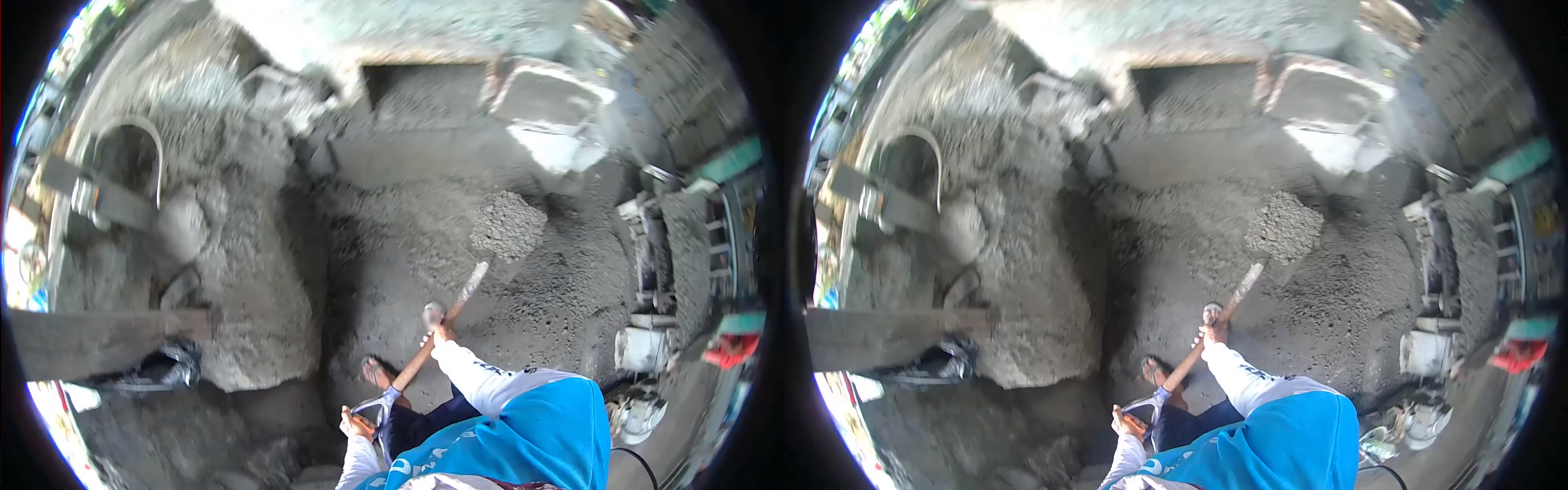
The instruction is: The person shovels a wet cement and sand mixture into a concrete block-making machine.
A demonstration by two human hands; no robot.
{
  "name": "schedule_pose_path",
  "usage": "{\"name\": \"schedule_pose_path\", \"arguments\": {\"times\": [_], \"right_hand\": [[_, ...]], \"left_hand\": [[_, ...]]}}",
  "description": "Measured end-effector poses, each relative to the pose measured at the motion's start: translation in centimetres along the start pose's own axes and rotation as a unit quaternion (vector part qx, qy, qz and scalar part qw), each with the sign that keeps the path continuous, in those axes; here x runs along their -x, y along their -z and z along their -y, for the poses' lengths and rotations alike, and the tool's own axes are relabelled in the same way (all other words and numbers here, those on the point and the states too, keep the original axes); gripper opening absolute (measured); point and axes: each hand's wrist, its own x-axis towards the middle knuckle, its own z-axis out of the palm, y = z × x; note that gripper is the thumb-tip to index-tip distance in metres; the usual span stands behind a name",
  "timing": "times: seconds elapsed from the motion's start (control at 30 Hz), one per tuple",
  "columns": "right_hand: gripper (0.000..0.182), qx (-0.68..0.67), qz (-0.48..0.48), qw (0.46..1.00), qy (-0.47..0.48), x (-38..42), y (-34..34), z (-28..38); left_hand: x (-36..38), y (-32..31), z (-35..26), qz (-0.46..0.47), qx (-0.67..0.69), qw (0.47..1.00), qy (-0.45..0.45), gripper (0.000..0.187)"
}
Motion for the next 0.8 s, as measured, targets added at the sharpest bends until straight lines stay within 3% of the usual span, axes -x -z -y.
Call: {"name": "schedule_pose_path", "arguments": {"times": [0.1,0.13,0.17,0.2,0.23,0.3,0.33,0.37,0.43,0.47,0.5,0.57,0.63,0.7,0.77,0.8], "right_hand": [[0.017,0.003,-0.062,0.989,0.134,3.2,0.4,8.3],[0.014,-0.031,-0.1,0.988,0.112,10.1,-1.9,13.5],[0.011,-0.091,-0.036,0.99,0.105,11.6,-1.5,17.3],[0.012,-0.132,0.023,0.975,0.177,11.5,-0.7,20.5],[0.016,-0.159,0.055,0.964,0.206,12.7,-0.7,24.5],[0.014,-0.22,0.08,0.931,0.281,20.3,-2.1,33.0],[0.011,-0.228,0.192,0.902,0.314,22.5,-1.5,37.4],[0.01,-0.275,0.193,0.886,0.32,25.7,-1.7,41.8],[0.01,-0.305,0.271,0.826,0.388,30.1,-0.4,49.9],[0.01,-0.357,0.323,0.791,0.377,32.3,0.9,53.5],[0.01,-0.361,0.281,0.763,0.456,36.2,1.8,55.7],[0.012,-0.395,0.3,0.707,0.505,40.4,6.3,59.0],[0.013,-0.404,0.274,0.672,0.557,41.3,11.5,60.2],[0.012,-0.375,0.241,0.678,0.585,39.3,16.9,60.0],[0.014,-0.366,0.107,0.756,0.532,38.3,19.2,56.5],[0.015,-0.345,0.091,0.779,0.516,37.2,19.5,54.3]], "left_hand": [[0.9,-7.1,-1.9,0.113,-0.059,0.992,0.0,0.057],[1.9,-10.3,-2.7,0.149,-0.07,0.986,-0.006,0.056],[2.8,-13.6,-3.6,0.202,-0.088,0.975,-0.026,0.054],[5.6,-17.6,-5.2,0.217,-0.113,0.968,-0.058,0.054],[9.8,-21.8,-6.8,0.233,-0.138,0.958,-0.09,0.053],[18.6,-29.4,-10.4,0.356,-0.164,0.895,-0.211,0.051],[22.7,-32.8,-11.9,0.391,-0.147,0.878,-0.235,0.05],[27.8,-35.6,-13.1,0.448,-0.15,0.827,-0.305,0.047],[36.6,-41.1,-14.8,0.533,-0.113,0.716,-0.437,0.043],[41.1,-42.6,-14.8,0.55,-0.117,0.65,-0.51,0.041],[45.7,-43.7,-14.7,0.561,-0.116,0.58,-0.579,0.04],[52.7,-44.7,-13.1,0.548,-0.071,0.317,-0.771,0.037],[56.2,-46.0,-10.1,0.606,0.007,0.1,-0.789,0.038],[56.1,-44.2,-6.9,0.615,-0.084,0.004,-0.784,0.038],[51.5,-43.8,-3.1,0.622,-0.204,-0.055,-0.754,0.038],[48.6,-43.1,-1.4,0.608,-0.22,-0.05,-0.761,0.034]]}}
